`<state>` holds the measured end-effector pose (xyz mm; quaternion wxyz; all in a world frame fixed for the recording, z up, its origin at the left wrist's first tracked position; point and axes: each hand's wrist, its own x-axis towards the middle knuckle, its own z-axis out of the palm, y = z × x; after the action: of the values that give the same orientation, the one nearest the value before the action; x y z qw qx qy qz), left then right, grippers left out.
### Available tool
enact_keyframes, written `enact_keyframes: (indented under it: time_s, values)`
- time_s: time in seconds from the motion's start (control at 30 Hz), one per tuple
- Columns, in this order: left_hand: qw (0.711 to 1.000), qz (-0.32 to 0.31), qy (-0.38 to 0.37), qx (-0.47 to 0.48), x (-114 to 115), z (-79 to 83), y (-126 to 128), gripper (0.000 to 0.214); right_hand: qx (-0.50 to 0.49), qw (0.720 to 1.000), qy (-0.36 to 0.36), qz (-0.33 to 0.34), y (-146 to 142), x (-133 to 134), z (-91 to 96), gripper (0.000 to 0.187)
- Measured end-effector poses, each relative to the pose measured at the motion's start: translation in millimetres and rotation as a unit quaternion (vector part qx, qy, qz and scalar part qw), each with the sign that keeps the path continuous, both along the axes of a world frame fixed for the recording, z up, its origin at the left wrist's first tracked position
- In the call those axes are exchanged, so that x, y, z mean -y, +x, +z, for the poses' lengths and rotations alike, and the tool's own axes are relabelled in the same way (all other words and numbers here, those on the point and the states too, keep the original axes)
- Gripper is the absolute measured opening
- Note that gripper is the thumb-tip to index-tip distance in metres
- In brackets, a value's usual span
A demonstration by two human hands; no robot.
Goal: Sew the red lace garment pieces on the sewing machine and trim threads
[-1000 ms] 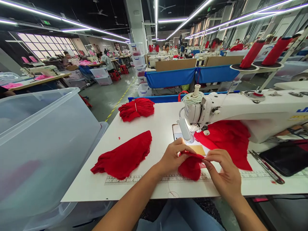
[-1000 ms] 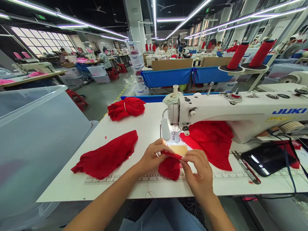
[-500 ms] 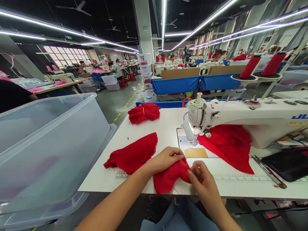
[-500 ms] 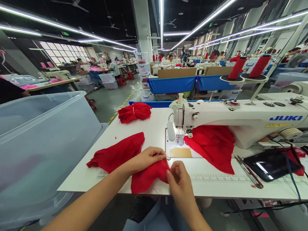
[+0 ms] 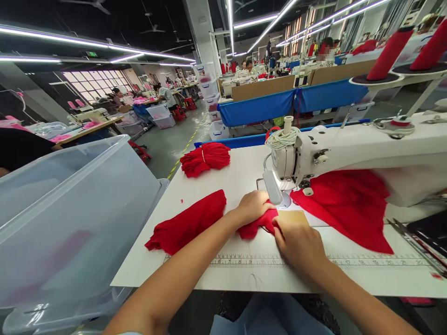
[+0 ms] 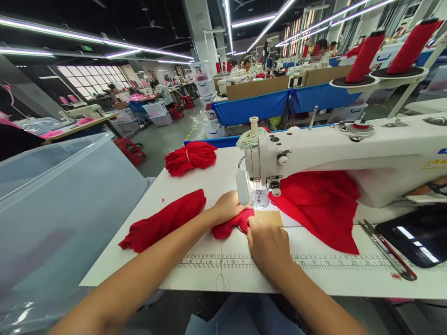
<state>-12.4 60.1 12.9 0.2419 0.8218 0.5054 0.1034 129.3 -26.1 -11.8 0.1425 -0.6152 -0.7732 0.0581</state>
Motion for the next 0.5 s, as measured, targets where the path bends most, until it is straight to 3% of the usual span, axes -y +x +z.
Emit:
enact_keyframes:
  time_s: [0.13,0.3,0.5]
  values:
    - [1.000,0.020,0.016,-0.003,-12,-6.5,10,0.013,0.018,0.999,0.030,0.041,15,-20,-5.2,0.012]
    - [0.999,0.035,0.020,0.020,-25,-12.1,11,0.011,0.013,0.964,0.213,0.156,30,-37,-13.5,0.015]
    - [0.998,0.063,-0.005,0.003,-24,-4.1,12,0.006,-0.047,0.945,0.254,0.201,36,-39,-21.7,0.022]
